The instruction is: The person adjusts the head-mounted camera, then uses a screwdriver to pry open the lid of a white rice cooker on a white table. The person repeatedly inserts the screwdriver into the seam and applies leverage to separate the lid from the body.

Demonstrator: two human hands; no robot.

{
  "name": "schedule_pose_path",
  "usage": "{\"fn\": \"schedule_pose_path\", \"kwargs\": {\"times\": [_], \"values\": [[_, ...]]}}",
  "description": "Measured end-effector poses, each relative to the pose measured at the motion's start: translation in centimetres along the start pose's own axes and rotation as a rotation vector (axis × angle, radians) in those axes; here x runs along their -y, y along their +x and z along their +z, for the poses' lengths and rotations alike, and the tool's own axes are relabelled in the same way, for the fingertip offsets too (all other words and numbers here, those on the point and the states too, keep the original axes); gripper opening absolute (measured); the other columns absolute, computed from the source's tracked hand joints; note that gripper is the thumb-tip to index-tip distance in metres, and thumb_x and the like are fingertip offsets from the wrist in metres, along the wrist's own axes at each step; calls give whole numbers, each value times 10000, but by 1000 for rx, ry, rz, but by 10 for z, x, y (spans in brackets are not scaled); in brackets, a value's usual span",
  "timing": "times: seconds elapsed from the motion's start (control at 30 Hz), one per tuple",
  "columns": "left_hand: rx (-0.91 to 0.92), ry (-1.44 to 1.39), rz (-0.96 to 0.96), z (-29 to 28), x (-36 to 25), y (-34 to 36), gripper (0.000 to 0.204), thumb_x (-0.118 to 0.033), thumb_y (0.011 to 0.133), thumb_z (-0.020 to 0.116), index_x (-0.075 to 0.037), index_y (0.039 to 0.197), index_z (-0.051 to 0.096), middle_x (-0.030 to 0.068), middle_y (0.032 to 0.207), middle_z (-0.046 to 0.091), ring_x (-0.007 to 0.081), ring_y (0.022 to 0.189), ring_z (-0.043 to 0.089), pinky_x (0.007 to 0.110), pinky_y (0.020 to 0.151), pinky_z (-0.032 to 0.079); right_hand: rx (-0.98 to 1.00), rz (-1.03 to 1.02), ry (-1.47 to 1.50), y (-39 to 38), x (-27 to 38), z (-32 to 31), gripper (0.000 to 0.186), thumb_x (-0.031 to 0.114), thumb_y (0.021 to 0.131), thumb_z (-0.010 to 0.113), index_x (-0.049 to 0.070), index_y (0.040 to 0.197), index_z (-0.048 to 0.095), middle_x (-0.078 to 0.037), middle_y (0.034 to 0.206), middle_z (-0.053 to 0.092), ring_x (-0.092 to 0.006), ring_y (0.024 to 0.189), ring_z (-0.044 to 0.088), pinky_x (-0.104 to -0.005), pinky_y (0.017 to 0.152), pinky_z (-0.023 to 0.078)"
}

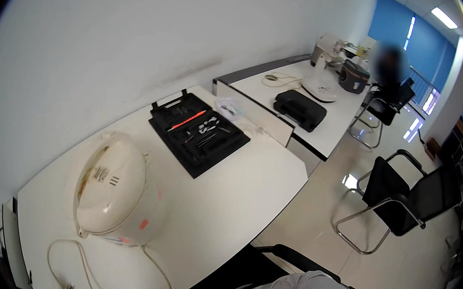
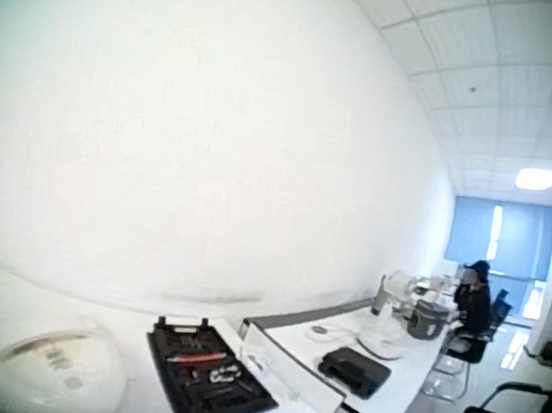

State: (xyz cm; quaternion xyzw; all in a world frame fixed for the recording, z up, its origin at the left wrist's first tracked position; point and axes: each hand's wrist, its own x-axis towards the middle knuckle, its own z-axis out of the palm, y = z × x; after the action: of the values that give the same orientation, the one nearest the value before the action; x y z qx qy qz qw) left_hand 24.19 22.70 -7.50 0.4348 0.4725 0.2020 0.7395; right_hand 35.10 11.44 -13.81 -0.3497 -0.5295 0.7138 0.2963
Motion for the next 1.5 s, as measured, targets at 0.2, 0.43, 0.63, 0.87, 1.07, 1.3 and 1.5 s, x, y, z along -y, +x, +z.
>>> {"fn": "schedule_pose_path", "kwargs": {"times": [0.2, 0.43, 0.63, 0.87, 1.07, 1.3, 1.5], "values": [[25, -75, -24, 11, 3, 10, 259, -294, 903, 364, -94, 788, 482, 25, 624, 431, 130, 528, 404, 269, 496, 357, -45, 121, -29, -3, 25, -20, 323, 265, 840, 532, 83, 1104, 491, -77, 1018, 556, -163, 920, 519, -277, 844, 392], [11, -179, -32, 9, 4, 13, 268, -305, 904, 355, -98, 778, 470, 19, 606, 411, 125, 508, 383, 266, 482, 345, -45, 178, -80, -3, 41, -34, 324, 275, 845, 519, 85, 1106, 493, -78, 1019, 558, -163, 921, 519, -273, 846, 390], [26, -272, -36, 12, 6, 15, 276, -314, 906, 347, -102, 770, 461, 13, 590, 393, 120, 490, 365, 263, 469, 334, -76, 205, -116, -10, 50, -38, 325, 283, 849, 508, 86, 1107, 495, -78, 1021, 559, -163, 922, 519, -269, 847, 389], [26, -388, -46, 7, 19, 11, 285, -325, 907, 338, -107, 761, 449, 7, 571, 373, 114, 470, 345, 259, 455, 322, -83, 223, -130, -12, 48, -32, 327, 292, 853, 495, 88, 1109, 498, -78, 1023, 560, -163, 923, 519, -265, 849, 387], [26, -493, -48, 0, 28, 6, 293, -334, 908, 330, -111, 753, 440, 2, 555, 355, 109, 453, 327, 256, 442, 311, -78, 240, -136, -11, 47, -26, 330, 301, 857, 483, 89, 1111, 500, -78, 1024, 561, -163, 923, 518, -262, 851, 386], [31, -603, -56, -7, 40, 3, 303, -345, 909, 321, -115, 743, 428, -5, 536, 335, 103, 433, 307, 252, 428, 299, -78, 268, -146, -12, 45, -24, 334, 310, 862, 470, 91, 1112, 502, -78, 1026, 563, -163, 924, 518, -257, 852, 384], [33, -695, -57, -14, 58, -5, 311, -354, 911, 313, -119, 735, 419, -10, 520, 317, 98, 415, 289, 249, 415, 288, -61, 305, -141, -15, 40, -17, 338, 318, 866, 459, 93, 1114, 504, -78, 1027, 564, -163, 925, 518, -254, 854, 383]]}}
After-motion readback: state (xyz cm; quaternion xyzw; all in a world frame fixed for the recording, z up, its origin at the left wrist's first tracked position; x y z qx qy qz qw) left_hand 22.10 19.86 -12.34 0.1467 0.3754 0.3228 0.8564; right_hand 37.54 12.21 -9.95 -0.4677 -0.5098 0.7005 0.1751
